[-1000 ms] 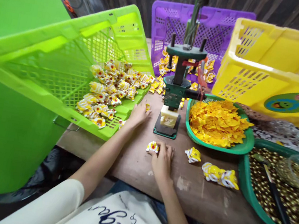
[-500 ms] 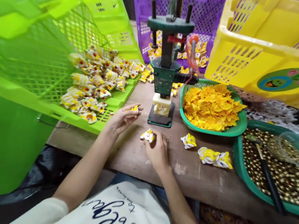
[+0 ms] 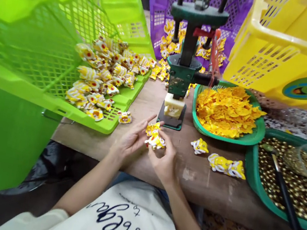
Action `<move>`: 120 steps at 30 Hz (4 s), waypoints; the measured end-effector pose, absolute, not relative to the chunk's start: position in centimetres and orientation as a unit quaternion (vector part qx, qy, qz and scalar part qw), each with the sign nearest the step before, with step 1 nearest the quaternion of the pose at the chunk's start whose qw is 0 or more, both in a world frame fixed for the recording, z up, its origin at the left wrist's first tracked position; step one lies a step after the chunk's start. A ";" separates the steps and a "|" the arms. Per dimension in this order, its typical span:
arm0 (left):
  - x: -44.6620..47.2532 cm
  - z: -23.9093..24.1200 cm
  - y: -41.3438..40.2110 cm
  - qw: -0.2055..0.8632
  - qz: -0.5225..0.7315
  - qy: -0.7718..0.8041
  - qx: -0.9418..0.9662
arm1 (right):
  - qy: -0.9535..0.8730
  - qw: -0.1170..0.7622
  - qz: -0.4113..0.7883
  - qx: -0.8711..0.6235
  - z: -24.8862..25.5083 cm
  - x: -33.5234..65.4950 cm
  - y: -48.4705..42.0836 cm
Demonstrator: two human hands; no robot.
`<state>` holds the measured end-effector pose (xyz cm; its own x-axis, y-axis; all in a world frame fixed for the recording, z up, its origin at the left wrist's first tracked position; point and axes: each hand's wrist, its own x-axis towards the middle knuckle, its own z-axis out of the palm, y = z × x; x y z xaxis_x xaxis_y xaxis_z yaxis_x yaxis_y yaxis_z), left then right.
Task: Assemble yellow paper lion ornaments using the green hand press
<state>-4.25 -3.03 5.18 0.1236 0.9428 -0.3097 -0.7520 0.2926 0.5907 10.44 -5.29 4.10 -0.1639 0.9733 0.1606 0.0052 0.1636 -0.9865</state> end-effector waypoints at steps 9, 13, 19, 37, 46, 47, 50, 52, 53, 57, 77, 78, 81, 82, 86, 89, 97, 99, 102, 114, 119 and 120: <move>-3.3 4.7 -3.2 0.747 0.569 0.320 0.128 | -0.674 0.443 0.430 -0.406 3.4 10.5 -5.3; -2.7 4.2 -3.1 0.716 0.598 0.337 0.129 | -0.732 0.437 0.292 -0.432 4.2 10.6 -5.6; -1.4 4.2 -3.4 0.686 0.600 0.369 0.180 | -0.785 0.412 0.170 -0.431 4.3 10.9 -5.7; -0.9 5.6 -3.6 0.692 0.543 0.397 0.260 | -0.808 0.398 0.072 -0.428 4.4 11.4 -6.0; -1.2 5.8 -3.6 0.706 0.571 0.381 0.175 | -0.843 0.309 0.095 -0.431 4.4 11.6 -6.4; -1.3 5.5 -3.3 0.713 0.574 0.373 0.152 | -0.854 0.284 0.115 -0.420 4.7 12.6 -5.5; -1.8 4.6 -2.6 0.739 0.571 0.344 0.096 | -0.835 0.293 0.136 -0.446 6.4 16.7 -0.9; -1.9 4.0 -2.3 0.752 0.566 0.328 0.079 | -0.781 0.336 0.114 -0.514 7.4 19.3 3.5; -1.9 3.8 -2.2 0.757 0.564 0.321 0.074 | -0.759 0.341 0.108 -0.544 7.7 20.2 5.7; -1.0 3.3 -2.0 0.776 0.552 0.299 0.065 | -0.757 0.298 0.129 -0.568 7.9 21.1 12.5; 0.2 6.0 -3.1 0.741 0.563 0.354 0.095 | -0.654 0.513 0.366 -0.419 4.8 15.6 -4.2; 0.2 5.8 -3.3 0.736 0.565 0.357 0.108 | -0.655 0.504 0.359 -0.433 4.4 15.7 -4.2; 0.4 5.1 -3.9 0.715 0.574 0.366 0.159 | -0.652 0.477 0.317 -0.496 3.8 16.0 -4.0; 0.5 5.0 -4.0 0.708 0.575 0.371 0.175 | -0.652 0.466 0.307 -0.514 3.7 16.0 -4.0; 0.8 5.2 -4.3 0.708 0.558 0.385 0.196 | -0.669 0.424 0.254 -0.556 4.4 16.3 -4.5; 0.6 5.1 -4.2 0.709 0.543 0.399 0.207 | -0.674 0.462 0.228 -0.529 5.4 16.5 -4.8; 1.5 5.0 -4.5 0.690 0.532 0.414 0.265 | -0.764 0.414 0.260 -0.421 6.4 16.3 -4.7; 1.7 5.2 -4.6 0.707 0.522 0.402 0.257 | -0.750 0.421 0.286 -0.423 5.8 16.2 -4.8; 1.7 5.3 -4.5 0.713 0.521 0.396 0.251 | -0.690 0.475 0.347 -0.422 5.0 15.8 -5.1; 1.8 3.8 -4.6 0.646 0.533 0.452 0.309 | -0.743 0.442 0.283 -0.415 4.8 15.7 -5.0; 1.7 3.6 -4.8 0.663 0.534 0.439 0.288 | -0.667 0.435 0.374 -0.475 4.2 15.5 -5.6; 1.7 3.6 -4.8 0.662 0.529 0.441 0.296 | -0.656 0.436 0.384 -0.481 4.1 15.4 -5.7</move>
